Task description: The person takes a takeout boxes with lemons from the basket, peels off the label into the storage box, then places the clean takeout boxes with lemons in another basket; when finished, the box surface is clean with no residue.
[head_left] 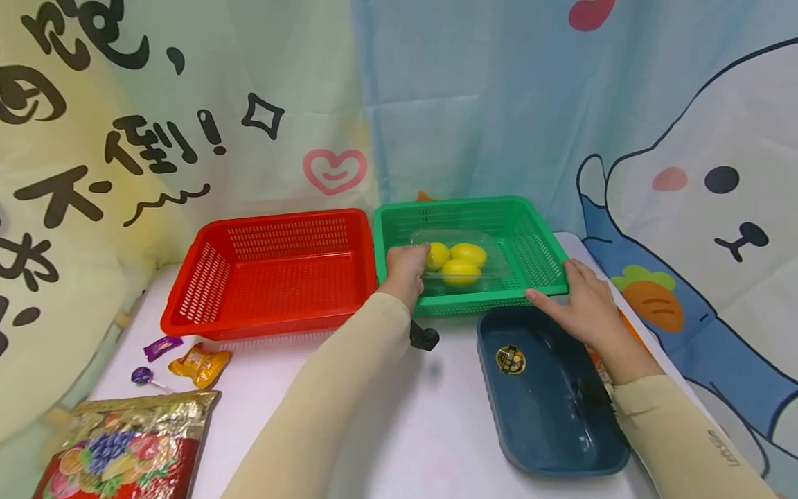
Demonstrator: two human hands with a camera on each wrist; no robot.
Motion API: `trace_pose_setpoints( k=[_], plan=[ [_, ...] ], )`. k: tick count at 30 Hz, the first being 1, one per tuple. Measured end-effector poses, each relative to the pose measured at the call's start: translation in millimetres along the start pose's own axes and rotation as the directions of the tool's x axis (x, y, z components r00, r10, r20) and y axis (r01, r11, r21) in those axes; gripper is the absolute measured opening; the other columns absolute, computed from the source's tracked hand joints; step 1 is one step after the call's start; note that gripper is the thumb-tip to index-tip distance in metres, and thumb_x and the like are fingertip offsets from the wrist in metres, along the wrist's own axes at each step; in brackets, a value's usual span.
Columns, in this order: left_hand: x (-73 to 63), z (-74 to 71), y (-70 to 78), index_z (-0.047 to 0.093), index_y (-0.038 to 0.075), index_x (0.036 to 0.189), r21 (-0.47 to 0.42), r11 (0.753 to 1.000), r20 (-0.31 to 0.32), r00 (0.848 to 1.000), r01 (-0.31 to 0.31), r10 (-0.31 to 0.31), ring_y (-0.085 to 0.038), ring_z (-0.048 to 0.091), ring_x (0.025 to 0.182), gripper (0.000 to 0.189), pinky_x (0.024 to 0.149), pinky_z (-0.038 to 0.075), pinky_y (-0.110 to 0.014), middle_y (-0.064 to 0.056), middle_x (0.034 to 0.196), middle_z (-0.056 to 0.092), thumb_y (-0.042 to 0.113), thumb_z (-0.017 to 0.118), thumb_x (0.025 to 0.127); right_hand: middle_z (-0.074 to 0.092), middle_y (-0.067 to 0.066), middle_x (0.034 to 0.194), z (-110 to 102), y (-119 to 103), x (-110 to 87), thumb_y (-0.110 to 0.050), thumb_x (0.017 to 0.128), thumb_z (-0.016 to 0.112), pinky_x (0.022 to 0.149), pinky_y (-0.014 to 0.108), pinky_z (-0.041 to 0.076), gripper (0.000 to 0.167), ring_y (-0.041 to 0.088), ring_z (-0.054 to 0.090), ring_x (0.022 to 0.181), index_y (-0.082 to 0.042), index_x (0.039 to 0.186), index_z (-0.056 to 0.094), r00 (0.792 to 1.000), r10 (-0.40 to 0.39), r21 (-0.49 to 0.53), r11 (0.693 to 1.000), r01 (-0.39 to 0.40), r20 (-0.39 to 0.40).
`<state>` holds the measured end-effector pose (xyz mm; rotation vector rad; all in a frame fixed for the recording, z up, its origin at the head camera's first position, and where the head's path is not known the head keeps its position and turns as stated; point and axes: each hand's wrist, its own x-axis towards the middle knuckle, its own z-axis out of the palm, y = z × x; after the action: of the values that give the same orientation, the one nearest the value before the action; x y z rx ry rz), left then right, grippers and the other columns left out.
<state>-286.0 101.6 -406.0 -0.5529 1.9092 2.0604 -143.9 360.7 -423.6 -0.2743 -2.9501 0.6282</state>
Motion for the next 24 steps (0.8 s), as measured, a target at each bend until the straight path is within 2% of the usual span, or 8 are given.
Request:
trace_pose_setpoints(
  k=[6,9,13,16,18,20,22,24],
  plan=[
    [1.9,2.2,-2.5,0.056,-0.002,0.141,0.019,0.999,-0.03,0.999,-0.026,0.027,-0.022,0.049,0.114,0.05,0.113,0.05,-0.04,-0.011,0.139,0.059,0.019,0.071,0.098,0.018,0.041,0.165,0.1,-0.2,1.4,-0.065,0.097,0.061,0.115,0.082,0.021,0.111,0.067,0.022,0.145,0.012,0.162,0.014,1.0,-0.005,0.007,1.0,0.005,-0.006],
    [3.1,1.7,-2.5,0.053,-0.003,0.142,0.02,1.0,-0.032,0.999,-0.024,0.025,-0.024,0.049,0.118,0.052,0.115,0.048,-0.042,-0.012,0.139,0.057,0.019,0.07,0.099,0.017,0.04,0.166,0.6,-0.4,1.8,-0.065,0.097,0.061,0.115,0.082,0.021,0.111,0.067,0.022,0.145,0.012,0.162,0.014,1.0,-0.001,0.01,1.0,0.001,-0.005],
    [4.1,0.5,-2.2,0.046,-0.003,0.149,0.016,1.0,-0.008,1.0,0.014,-0.014,-0.025,0.047,0.123,0.058,0.115,0.046,-0.04,-0.014,0.145,0.052,0.018,0.068,0.1,0.018,0.04,0.166,1.4,0.0,1.8,-0.065,0.096,0.061,0.113,0.083,0.023,0.111,0.068,0.023,0.144,0.011,0.162,0.014,1.0,0.001,0.007,1.0,-0.001,-0.014],
    [4.9,0.1,-1.9,0.043,-0.001,0.152,0.03,0.998,0.006,0.999,0.054,-0.054,-0.024,0.046,0.112,0.059,0.094,0.049,-0.032,-0.014,0.145,0.051,0.016,0.066,0.1,0.019,0.04,0.166,1.9,0.5,1.8,-0.064,0.097,0.061,0.114,0.083,0.022,0.11,0.068,0.024,0.144,0.012,0.162,0.015,1.0,-0.006,0.008,1.0,0.006,-0.023],
    [5.4,0.1,-1.5,0.043,0.0,0.153,0.052,0.996,0.005,0.997,0.071,-0.071,-0.022,0.044,0.105,0.058,0.08,0.043,-0.027,-0.012,0.141,0.052,0.014,0.064,0.101,0.019,0.04,0.165,2.1,0.4,1.5,-0.063,0.097,0.062,0.114,0.083,0.021,0.109,0.067,0.024,0.145,0.012,0.161,0.016,1.0,-0.011,0.012,1.0,0.011,-0.028],
    [6.0,0.2,-1.8,0.043,0.0,0.152,0.069,0.994,0.006,0.996,0.089,-0.089,-0.023,0.04,0.1,0.056,0.072,0.036,-0.028,-0.011,0.135,0.05,0.012,0.062,0.101,0.019,0.04,0.165,2.1,0.0,0.9,-0.062,0.097,0.062,0.115,0.082,0.02,0.109,0.066,0.024,0.145,0.012,0.161,0.016,0.999,-0.015,0.019,1.0,0.015,-0.031],
    [6.6,0.4,-2.2,0.042,0.0,0.153,0.078,0.993,0.008,0.996,0.093,-0.094,-0.023,0.04,0.101,0.055,0.077,0.04,-0.027,-0.01,0.133,0.049,0.011,0.06,0.102,0.019,0.04,0.165,1.9,-0.7,-0.1,-0.062,0.097,0.062,0.115,0.082,0.019,0.109,0.066,0.023,0.146,0.013,0.161,0.016,0.999,-0.015,0.025,1.0,0.015,-0.031],
    [7.1,0.6,-3.1,0.04,0.0,0.154,0.069,0.993,0.02,0.995,0.096,-0.098,-0.025,0.041,0.109,0.056,0.092,0.047,-0.031,-0.011,0.137,0.049,0.01,0.059,0.102,0.019,0.04,0.165,1.5,-1.5,-1.1,-0.062,0.097,0.062,0.116,0.082,0.019,0.109,0.066,0.023,0.146,0.013,0.161,0.016,1.0,-0.011,0.029,0.999,0.012,-0.029]
  ],
)
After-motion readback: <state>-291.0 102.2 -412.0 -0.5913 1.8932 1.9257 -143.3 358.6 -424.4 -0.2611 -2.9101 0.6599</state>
